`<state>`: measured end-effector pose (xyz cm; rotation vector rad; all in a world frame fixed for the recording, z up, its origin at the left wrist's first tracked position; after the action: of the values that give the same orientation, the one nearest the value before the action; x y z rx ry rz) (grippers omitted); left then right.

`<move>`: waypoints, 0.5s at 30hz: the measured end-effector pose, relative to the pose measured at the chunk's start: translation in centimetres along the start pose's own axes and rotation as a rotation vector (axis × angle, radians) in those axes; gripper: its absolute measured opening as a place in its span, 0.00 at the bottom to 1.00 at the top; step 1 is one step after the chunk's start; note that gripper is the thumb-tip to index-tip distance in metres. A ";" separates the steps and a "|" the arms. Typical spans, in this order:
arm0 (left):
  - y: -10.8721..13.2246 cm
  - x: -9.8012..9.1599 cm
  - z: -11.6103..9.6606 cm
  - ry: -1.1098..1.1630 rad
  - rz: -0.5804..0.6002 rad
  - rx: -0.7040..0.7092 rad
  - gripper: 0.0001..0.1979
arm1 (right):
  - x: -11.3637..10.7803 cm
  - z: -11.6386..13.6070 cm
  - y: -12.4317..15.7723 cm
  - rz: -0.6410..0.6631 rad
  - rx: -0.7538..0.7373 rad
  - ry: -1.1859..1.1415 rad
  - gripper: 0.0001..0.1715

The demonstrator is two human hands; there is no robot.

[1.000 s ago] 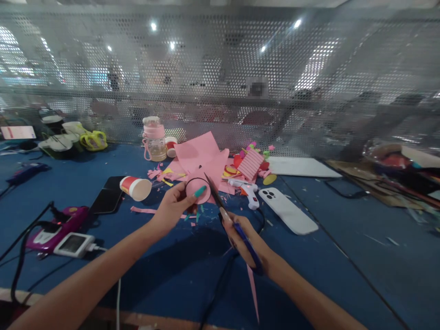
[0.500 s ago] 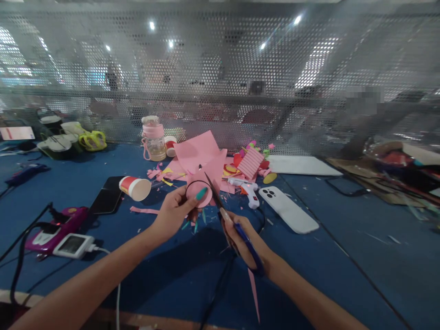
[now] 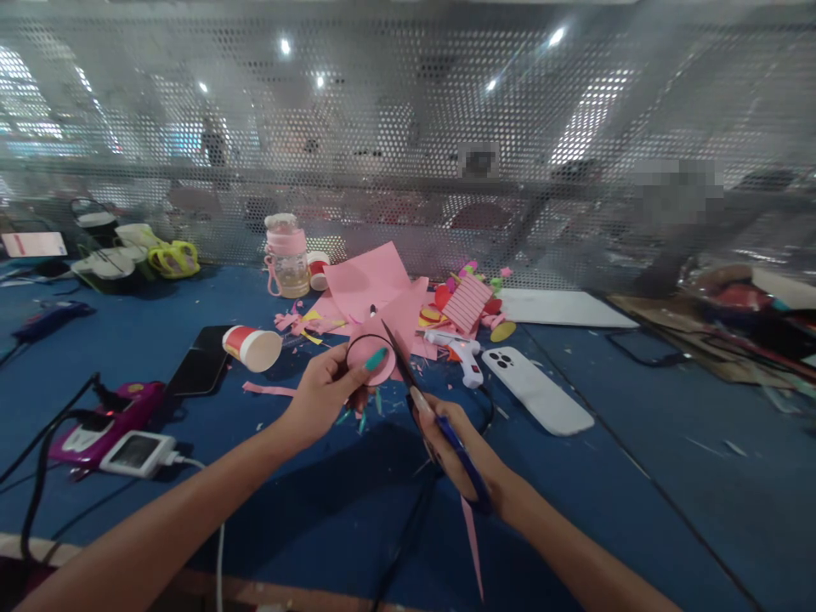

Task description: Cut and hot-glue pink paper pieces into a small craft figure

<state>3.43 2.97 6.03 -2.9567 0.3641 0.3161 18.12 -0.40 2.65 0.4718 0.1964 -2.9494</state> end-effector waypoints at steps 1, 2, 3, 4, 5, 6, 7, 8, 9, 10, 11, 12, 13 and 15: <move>0.0 0.0 0.0 0.002 0.002 0.001 0.17 | 0.0 0.0 0.0 0.006 -0.005 0.002 0.27; 0.0 0.0 0.0 0.005 0.005 0.002 0.17 | 0.1 0.1 0.0 0.017 -0.015 0.004 0.28; 0.0 0.0 0.0 0.008 0.006 0.003 0.16 | 0.1 0.1 0.0 0.027 -0.024 0.006 0.28; -0.1 0.0 0.0 0.011 0.006 0.002 0.17 | 0.1 0.1 0.0 0.028 -0.024 0.009 0.28; -0.1 0.0 0.0 0.012 0.006 -0.001 0.17 | 0.1 0.0 0.0 0.028 -0.025 0.013 0.29; -0.1 -0.1 0.1 0.013 0.004 -0.003 0.17 | 0.1 0.0 0.0 0.026 -0.028 0.016 0.29; -0.1 -0.1 0.1 0.013 0.003 -0.003 0.17 | 0.1 0.1 0.0 0.026 -0.035 0.018 0.29; -0.1 -0.1 0.1 0.012 0.003 -0.003 0.17 | 0.1 0.1 0.0 0.026 -0.047 0.019 0.29; -0.1 -0.1 0.1 0.012 0.003 0.000 0.17 | 0.1 0.2 0.0 0.029 -0.060 0.020 0.29; -0.1 -0.1 0.1 0.013 0.005 0.004 0.17 | 0.1 0.3 0.0 0.031 -0.068 0.021 0.29; -0.1 -0.1 0.1 0.015 0.006 0.008 0.17 | 0.1 0.3 0.0 0.033 -0.072 0.023 0.29; -0.1 -0.1 0.1 0.015 0.008 0.011 0.17 | 0.1 0.3 0.0 0.037 -0.070 0.024 0.29; -0.1 -0.1 0.1 0.014 0.012 0.012 0.17 | 0.2 0.3 0.0 0.041 -0.065 0.023 0.29; -0.2 -0.1 0.2 0.010 0.013 0.009 0.17 | 0.2 0.2 0.0 0.044 -0.053 0.021 0.28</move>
<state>3.29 3.21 5.89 -2.9490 0.3855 0.3004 17.93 -0.44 2.75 0.4943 0.2628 -2.8897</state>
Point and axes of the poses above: each hand's wrist, its own y-axis away from the middle knuckle, its own x-axis out of the palm, z = x × y, the point moved 5 cm from there along -y, towards the middle knuckle, and after that the axes turned 13 degrees about -y, right-handed, at the moved point
